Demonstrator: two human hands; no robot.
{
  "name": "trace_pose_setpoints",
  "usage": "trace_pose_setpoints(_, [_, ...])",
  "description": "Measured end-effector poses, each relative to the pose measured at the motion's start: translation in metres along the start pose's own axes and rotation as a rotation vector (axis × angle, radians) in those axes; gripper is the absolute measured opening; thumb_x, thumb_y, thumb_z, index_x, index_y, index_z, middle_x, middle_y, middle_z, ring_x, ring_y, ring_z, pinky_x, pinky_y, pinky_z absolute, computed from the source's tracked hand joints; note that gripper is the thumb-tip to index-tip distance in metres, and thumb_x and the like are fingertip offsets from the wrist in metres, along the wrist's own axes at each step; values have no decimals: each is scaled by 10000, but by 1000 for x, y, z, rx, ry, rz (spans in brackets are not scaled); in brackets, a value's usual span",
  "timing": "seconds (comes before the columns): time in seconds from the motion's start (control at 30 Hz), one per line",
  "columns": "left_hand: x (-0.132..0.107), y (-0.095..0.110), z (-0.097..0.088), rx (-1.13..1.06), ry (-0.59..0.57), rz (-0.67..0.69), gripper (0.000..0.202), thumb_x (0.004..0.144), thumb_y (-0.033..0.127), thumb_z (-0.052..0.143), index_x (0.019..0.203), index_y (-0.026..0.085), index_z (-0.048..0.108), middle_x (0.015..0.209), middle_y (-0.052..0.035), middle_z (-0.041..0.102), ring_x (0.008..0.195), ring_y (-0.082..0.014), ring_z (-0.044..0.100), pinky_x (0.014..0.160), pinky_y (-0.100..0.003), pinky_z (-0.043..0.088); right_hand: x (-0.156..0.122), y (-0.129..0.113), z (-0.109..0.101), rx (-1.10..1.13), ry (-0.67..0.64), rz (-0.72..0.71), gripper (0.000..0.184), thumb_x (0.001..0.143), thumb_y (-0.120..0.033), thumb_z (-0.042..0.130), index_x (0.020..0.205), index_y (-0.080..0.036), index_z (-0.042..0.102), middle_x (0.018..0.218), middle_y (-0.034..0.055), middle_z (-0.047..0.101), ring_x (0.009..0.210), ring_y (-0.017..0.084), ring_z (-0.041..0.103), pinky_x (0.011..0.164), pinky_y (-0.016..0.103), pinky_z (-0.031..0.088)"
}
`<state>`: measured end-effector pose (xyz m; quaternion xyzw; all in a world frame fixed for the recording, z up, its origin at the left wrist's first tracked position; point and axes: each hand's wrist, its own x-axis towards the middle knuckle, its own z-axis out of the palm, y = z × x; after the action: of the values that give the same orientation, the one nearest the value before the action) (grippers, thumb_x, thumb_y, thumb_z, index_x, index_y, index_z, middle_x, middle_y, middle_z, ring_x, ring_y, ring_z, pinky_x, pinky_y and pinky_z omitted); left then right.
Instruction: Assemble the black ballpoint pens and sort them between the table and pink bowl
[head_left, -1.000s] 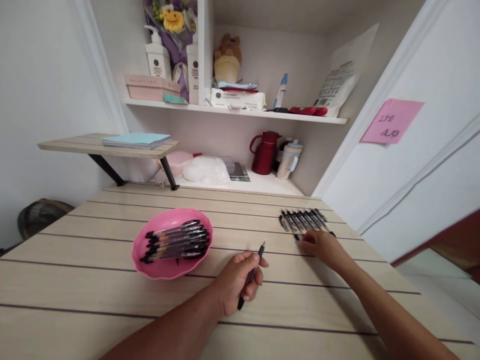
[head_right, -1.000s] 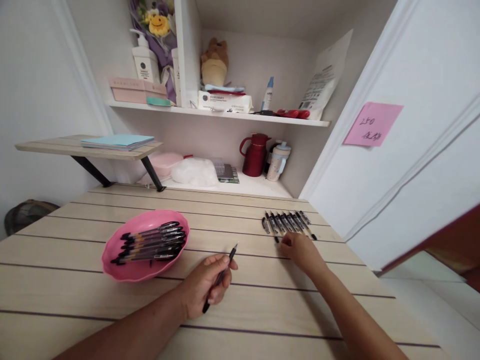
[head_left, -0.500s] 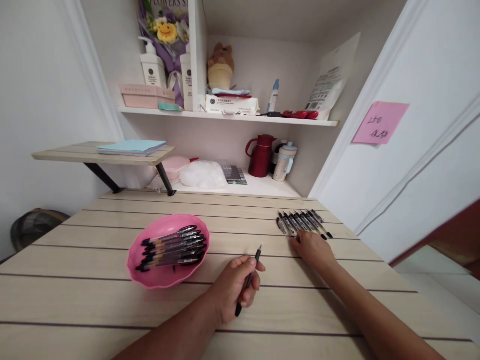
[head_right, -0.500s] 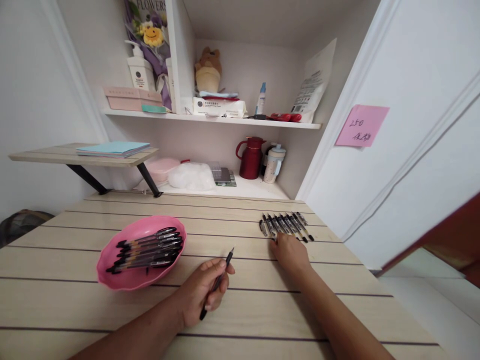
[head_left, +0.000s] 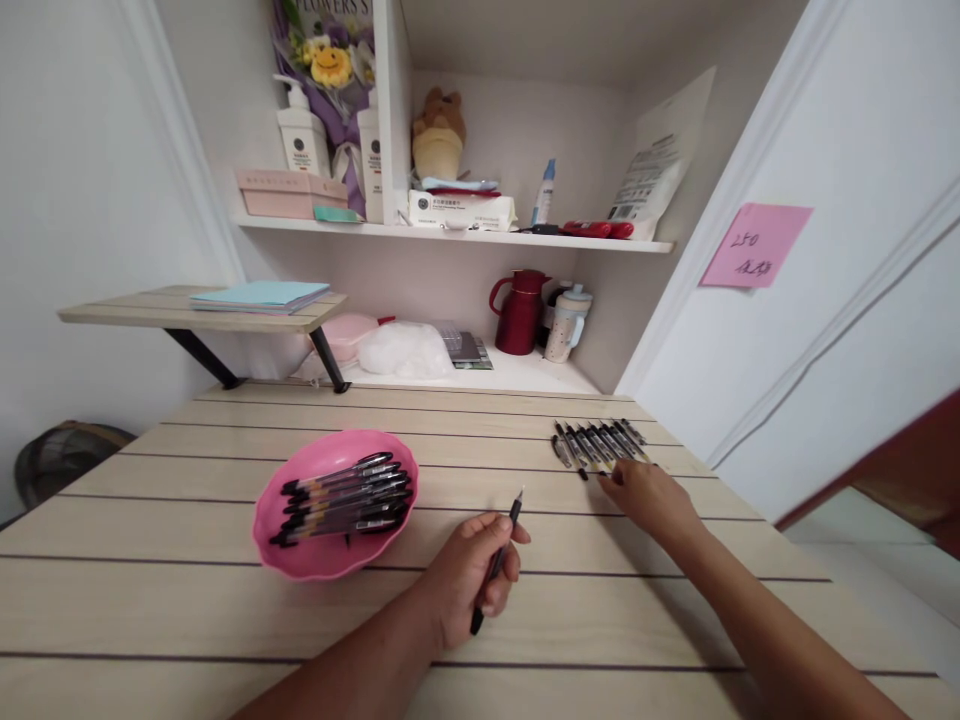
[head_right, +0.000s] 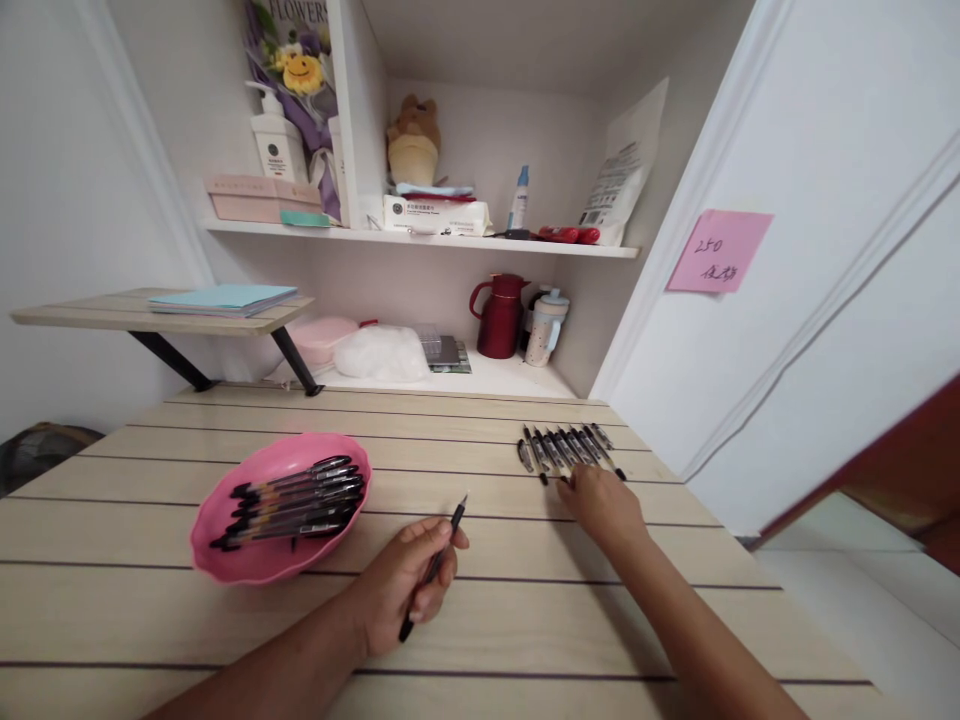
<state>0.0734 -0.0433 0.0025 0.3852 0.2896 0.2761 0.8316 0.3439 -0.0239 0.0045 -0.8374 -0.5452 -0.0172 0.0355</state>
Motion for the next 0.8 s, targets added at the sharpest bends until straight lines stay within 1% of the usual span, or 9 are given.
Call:
trace_pose_setpoints(0.1, [-1, 1, 0, 2, -3, -7, 299, 763, 441, 508, 847, 154, 504, 532, 60, 482, 291, -3, 267, 333, -187, 108, 0, 19, 1, -17, 2, -2, 284, 800, -354, 386, 721, -178, 595, 791, 111, 659, 766, 240, 614, 571, 284, 369])
trace_pose_setpoints(0.2, [-1, 1, 0, 8, -1, -11, 300, 760, 443, 512, 846, 156, 503, 533, 64, 478, 294, -1, 265, 335, -183, 111, 0, 26, 3, -21, -9, -11, 273, 808, -320, 387, 719, -170, 597, 803, 118, 658, 777, 233, 614, 591, 280, 368])
trace_pose_setpoints(0.37, [-1, 1, 0, 11, 3, 3, 304, 761, 447, 512, 843, 154, 502, 536, 65, 477, 297, 1, 258, 336, -182, 117, 1, 17, 6, 18, -53, -32, 268, 794, -355, 430, 733, -162, 605, 801, 118, 660, 797, 242, 610, 587, 280, 366])
trace_pose_setpoints(0.5, [-1, 0, 0, 14, 1, 2, 312, 765, 450, 508, 856, 151, 502, 545, 64, 477, 297, 2, 261, 333, -181, 115, 2, 7, 9, -5, -34, -35, 257, 804, -328, 414, 802, -154, 604, 873, 130, 658, 850, 242, 604, 635, 290, 388])
trace_pose_setpoints(0.63, [0, 0, -1, 15, -2, 1, 317, 767, 455, 502, 859, 152, 500, 539, 67, 470, 294, 2, 254, 330, -182, 109, 5, 3, 12, -23, -26, -37, 260, 805, -295, 403, 884, -139, 595, 935, 154, 644, 889, 244, 595, 671, 305, 404])
trace_pose_setpoints(0.8, [0, 0, 0, 18, -5, 3, 312, 768, 454, 502, 855, 154, 498, 540, 67, 475, 293, 2, 259, 329, -183, 112, 9, -1, 13, -31, -27, -28, 275, 808, -293, 392, 882, -138, 607, 932, 160, 645, 879, 240, 601, 696, 314, 415])
